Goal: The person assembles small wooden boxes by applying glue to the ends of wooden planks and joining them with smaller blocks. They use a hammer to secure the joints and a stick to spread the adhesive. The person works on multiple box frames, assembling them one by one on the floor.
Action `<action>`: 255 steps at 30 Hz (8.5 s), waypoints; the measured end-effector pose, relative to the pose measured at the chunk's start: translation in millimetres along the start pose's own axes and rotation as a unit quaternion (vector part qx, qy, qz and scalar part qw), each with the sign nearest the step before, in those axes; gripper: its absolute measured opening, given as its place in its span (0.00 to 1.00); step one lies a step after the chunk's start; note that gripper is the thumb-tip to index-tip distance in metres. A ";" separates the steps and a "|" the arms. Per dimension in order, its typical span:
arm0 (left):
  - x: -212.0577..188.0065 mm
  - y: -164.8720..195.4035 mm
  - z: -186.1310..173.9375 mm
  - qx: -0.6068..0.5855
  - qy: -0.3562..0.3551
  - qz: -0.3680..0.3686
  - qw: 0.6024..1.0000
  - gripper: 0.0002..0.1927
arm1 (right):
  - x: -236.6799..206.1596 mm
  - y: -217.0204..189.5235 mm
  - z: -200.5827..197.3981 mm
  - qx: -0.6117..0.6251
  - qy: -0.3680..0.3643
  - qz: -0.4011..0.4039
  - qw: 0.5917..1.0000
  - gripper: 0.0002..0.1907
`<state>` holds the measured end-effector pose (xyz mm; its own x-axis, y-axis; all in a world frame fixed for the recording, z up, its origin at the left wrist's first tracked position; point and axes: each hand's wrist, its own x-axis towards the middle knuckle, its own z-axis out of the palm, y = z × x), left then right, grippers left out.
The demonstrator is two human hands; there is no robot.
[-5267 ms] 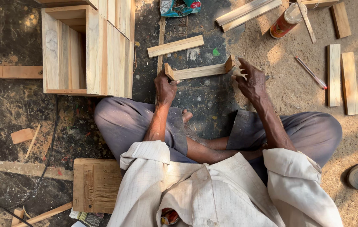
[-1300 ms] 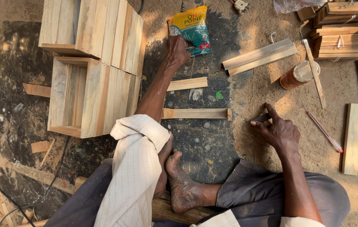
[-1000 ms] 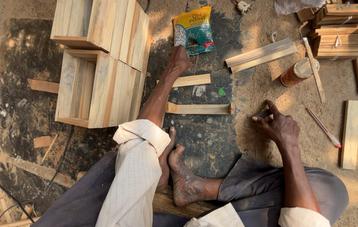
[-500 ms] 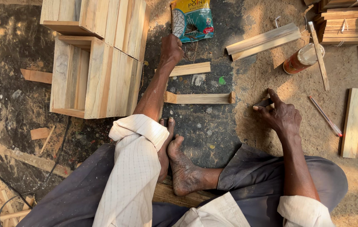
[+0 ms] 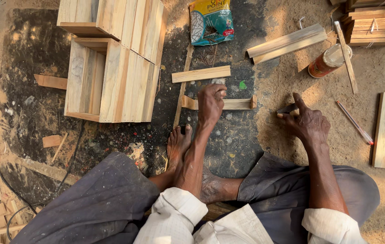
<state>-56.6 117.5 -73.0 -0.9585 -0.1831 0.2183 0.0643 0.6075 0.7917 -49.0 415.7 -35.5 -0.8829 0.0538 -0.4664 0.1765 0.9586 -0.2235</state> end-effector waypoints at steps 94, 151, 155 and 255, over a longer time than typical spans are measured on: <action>4.0 -8.2 -46.6 -0.724 0.034 -0.234 0.648 0.14 | -23.8 -49.3 10.0 0.345 0.232 -0.285 0.864 0.19; -26.8 -17.3 -3.8 -0.187 0.055 -0.258 0.946 0.07 | -48.7 -0.6 -5.1 0.263 0.192 -0.330 0.886 0.32; -26.7 -19.4 -60.8 -0.205 -0.029 -0.296 0.933 0.07 | -40.9 -5.8 8.0 0.049 0.141 -0.331 0.932 0.35; -103.0 -18.5 43.0 -0.055 0.021 0.084 0.995 0.14 | -92.8 -31.3 54.3 0.188 0.177 -0.249 0.933 0.51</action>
<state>29.0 158.4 -134.6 -0.9193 -0.1187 0.3751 0.2554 0.5452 0.7985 51.0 365.5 -31.6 -0.9730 -0.2191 0.0731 -0.2128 0.7275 -0.6523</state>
